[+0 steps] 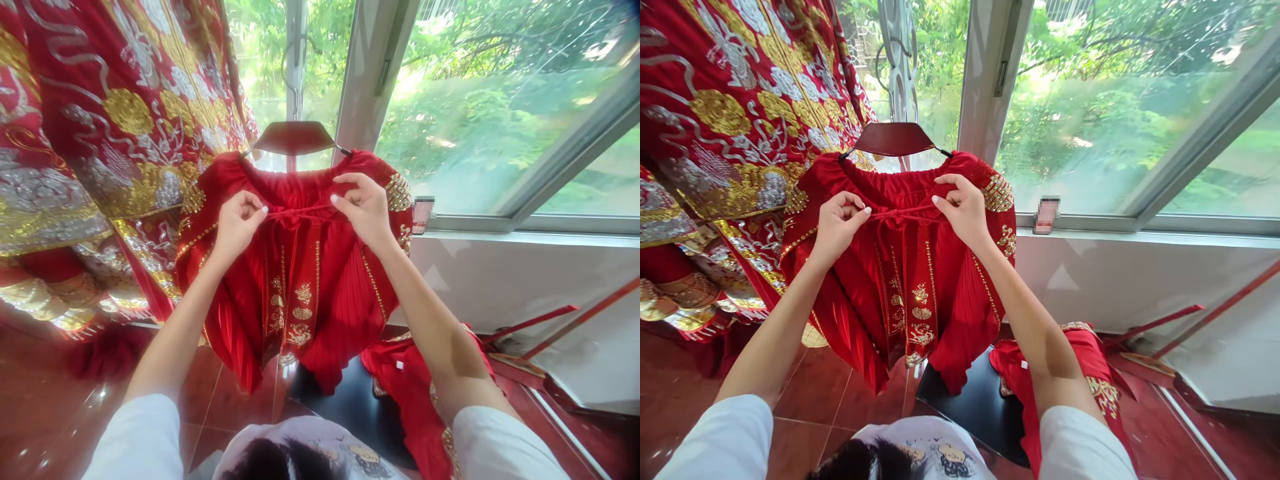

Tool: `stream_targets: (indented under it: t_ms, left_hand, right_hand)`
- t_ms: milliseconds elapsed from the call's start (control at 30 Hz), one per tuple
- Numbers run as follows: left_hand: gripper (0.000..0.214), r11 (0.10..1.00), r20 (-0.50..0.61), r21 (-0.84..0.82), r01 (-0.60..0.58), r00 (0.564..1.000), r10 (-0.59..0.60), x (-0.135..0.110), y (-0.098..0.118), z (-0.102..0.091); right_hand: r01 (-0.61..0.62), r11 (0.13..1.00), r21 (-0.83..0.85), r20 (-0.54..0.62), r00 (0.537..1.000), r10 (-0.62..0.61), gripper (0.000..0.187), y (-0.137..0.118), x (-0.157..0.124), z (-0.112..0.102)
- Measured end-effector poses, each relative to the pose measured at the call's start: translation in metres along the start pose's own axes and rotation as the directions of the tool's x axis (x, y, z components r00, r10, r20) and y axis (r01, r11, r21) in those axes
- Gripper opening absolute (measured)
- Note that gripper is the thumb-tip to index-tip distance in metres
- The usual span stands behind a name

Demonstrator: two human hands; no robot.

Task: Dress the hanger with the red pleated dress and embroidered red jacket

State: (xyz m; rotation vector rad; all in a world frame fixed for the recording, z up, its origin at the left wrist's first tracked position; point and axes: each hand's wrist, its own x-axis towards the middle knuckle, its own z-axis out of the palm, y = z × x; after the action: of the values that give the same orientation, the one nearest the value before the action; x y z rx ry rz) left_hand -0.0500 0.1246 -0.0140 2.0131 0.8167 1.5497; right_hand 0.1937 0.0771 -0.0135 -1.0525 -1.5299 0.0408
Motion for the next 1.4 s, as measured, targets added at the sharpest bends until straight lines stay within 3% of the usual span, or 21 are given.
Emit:
stream_targets:
  t_ms: [67, 133, 233, 333, 467, 667, 767, 867, 967, 1067, 1267, 1333, 1400]
  left_hand:
    - [0.005, 0.974, -0.004, 0.202, -0.103, 0.994, 0.106, -0.005, 0.009, 0.000]
    - [0.012, 0.890, 0.014, 0.406, -0.205, 0.976, 0.219, -0.008, 0.019, 0.001]
    - [0.022, 0.773, 0.099, 0.560, -0.297, 0.951, 0.293, -0.005, 0.028, 0.007]
    - [0.018, 0.739, 0.268, 0.574, -0.352, 0.934, 0.237, 0.005, 0.025, 0.013]
    - [0.022, 0.708, 0.406, 0.606, -0.363, 0.906, 0.117, 0.015, 0.021, 0.014]
    - [0.030, 0.759, 0.436, 0.582, -0.293, 0.900, 0.013, 0.014, 0.030, 0.009]
    - [0.029, 0.759, 0.436, 0.586, -0.283, 0.900, -0.001, 0.013, 0.033, 0.010]
    - [0.029, 0.760, 0.433, 0.585, -0.283, 0.901, 0.003, 0.012, 0.033, 0.012]
    - [0.031, 0.766, 0.435, 0.574, -0.289, 0.900, 0.014, 0.013, 0.030, 0.012]
    - [0.031, 0.768, 0.436, 0.570, -0.293, 0.900, 0.020, 0.012, 0.027, 0.013]
    - [0.031, 0.744, 0.423, 0.598, -0.297, 0.906, 0.022, 0.009, 0.026, 0.013]
    - [0.030, 0.744, 0.437, 0.593, -0.309, 0.899, 0.025, 0.008, 0.026, 0.011]
    - [0.026, 0.758, 0.436, 0.566, -0.324, 0.898, 0.057, 0.006, 0.025, 0.009]
  right_hand:
    - [0.055, 0.985, -0.165, -0.095, 0.993, -0.071, 0.026, -0.001, -0.006, 0.009]
    - [0.094, 0.940, -0.327, -0.162, 0.975, -0.154, 0.031, -0.003, -0.017, 0.022]
    - [0.175, 0.864, -0.472, -0.119, 0.958, -0.259, 0.035, -0.004, -0.037, 0.049]
    - [0.263, 0.812, -0.521, -0.032, 0.945, -0.327, 0.038, 0.001, -0.047, 0.073]
    - [0.274, 0.771, -0.575, -0.029, 0.935, -0.354, 0.041, 0.006, -0.042, 0.090]
    - [0.369, 0.662, -0.653, 0.008, 0.877, -0.481, 0.041, 0.004, -0.038, 0.092]
    - [0.451, 0.631, -0.632, 0.097, 0.853, -0.513, 0.043, 0.001, -0.040, 0.091]
    - [0.468, 0.618, -0.632, 0.080, 0.833, -0.548, 0.044, -0.002, -0.040, 0.088]
    - [0.478, 0.631, -0.611, 0.019, 0.806, -0.592, 0.045, -0.001, -0.038, 0.085]
    - [0.491, 0.670, -0.557, 0.040, 0.821, -0.569, 0.046, -0.001, -0.043, 0.083]
    - [0.565, 0.675, -0.474, 0.031, 0.777, -0.628, 0.055, -0.007, -0.091, 0.085]
    - [0.557, 0.693, -0.457, 0.035, 0.790, -0.612, 0.060, -0.008, -0.104, 0.083]
    - [0.493, 0.746, -0.448, -0.043, 0.821, -0.569, 0.063, -0.008, -0.107, 0.080]
